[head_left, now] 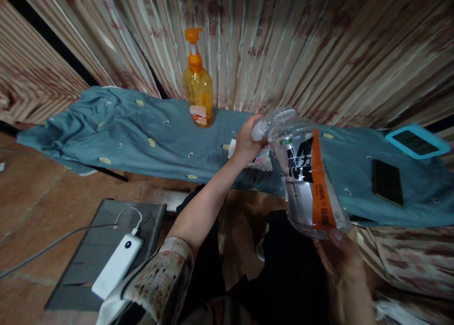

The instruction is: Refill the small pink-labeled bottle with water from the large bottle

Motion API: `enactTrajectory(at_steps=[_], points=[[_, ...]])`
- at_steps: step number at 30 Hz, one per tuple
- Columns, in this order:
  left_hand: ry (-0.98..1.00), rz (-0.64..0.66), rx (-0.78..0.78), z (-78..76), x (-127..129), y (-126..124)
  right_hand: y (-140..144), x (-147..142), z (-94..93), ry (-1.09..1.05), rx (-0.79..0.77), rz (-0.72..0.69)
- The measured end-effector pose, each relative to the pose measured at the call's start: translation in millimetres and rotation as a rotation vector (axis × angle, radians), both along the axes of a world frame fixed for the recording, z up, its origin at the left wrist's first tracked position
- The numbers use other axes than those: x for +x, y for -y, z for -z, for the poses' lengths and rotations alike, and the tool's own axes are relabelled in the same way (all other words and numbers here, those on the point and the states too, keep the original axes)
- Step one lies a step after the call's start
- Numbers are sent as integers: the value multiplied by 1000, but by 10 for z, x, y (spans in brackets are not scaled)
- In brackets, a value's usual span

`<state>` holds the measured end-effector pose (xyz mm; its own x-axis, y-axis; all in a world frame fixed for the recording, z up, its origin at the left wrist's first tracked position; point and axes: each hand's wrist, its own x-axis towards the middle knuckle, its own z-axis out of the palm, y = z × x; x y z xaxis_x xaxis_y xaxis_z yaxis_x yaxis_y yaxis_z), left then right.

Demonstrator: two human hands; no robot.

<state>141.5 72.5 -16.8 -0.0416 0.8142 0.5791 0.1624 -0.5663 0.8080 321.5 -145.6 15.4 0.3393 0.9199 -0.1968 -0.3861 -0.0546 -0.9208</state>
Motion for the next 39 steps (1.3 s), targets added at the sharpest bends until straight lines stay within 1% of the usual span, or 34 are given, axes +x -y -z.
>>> enactTrajectory(at_steps=[4, 7, 10, 13, 16, 18, 21, 24, 26, 33, 36, 39], points=[[-2, -5, -10, -11, -8, 19, -12, -7, 18, -9, -2, 4], [2, -7, -14, -23, -19, 41, 20, 21, 71, -26, -9, -2], [0, -4, -19, -39, -36, 75, 68, 129, 181, -45, -15, -41], [-3, 4, -24, -55, -46, 104, 99, 270, 314, -70, -34, -115], [-11, 3, -36, -70, -42, 121, 116, 331, 389, -88, -46, -160], [-18, 0, -44, -81, -35, 129, 137, 308, 386, -89, -38, -140], [-16, 3, -54, -93, -25, 139, 212, 230, 329, -85, -33, -65], [-7, 5, -68, -102, -20, 150, 312, 185, 279, -65, -87, 3], [-3, 3, -72, -109, -20, 158, 352, 191, 277, -51, -114, 42], [-22, -17, -98, -136, -24, 191, 269, 250, 352, -18, -48, 79], [-15, -25, -94, -122, -24, 192, 243, 241, 326, -8, -21, 94], [-8, -20, -78, -108, -32, 190, 240, 223, 273, 10, -27, 98]])
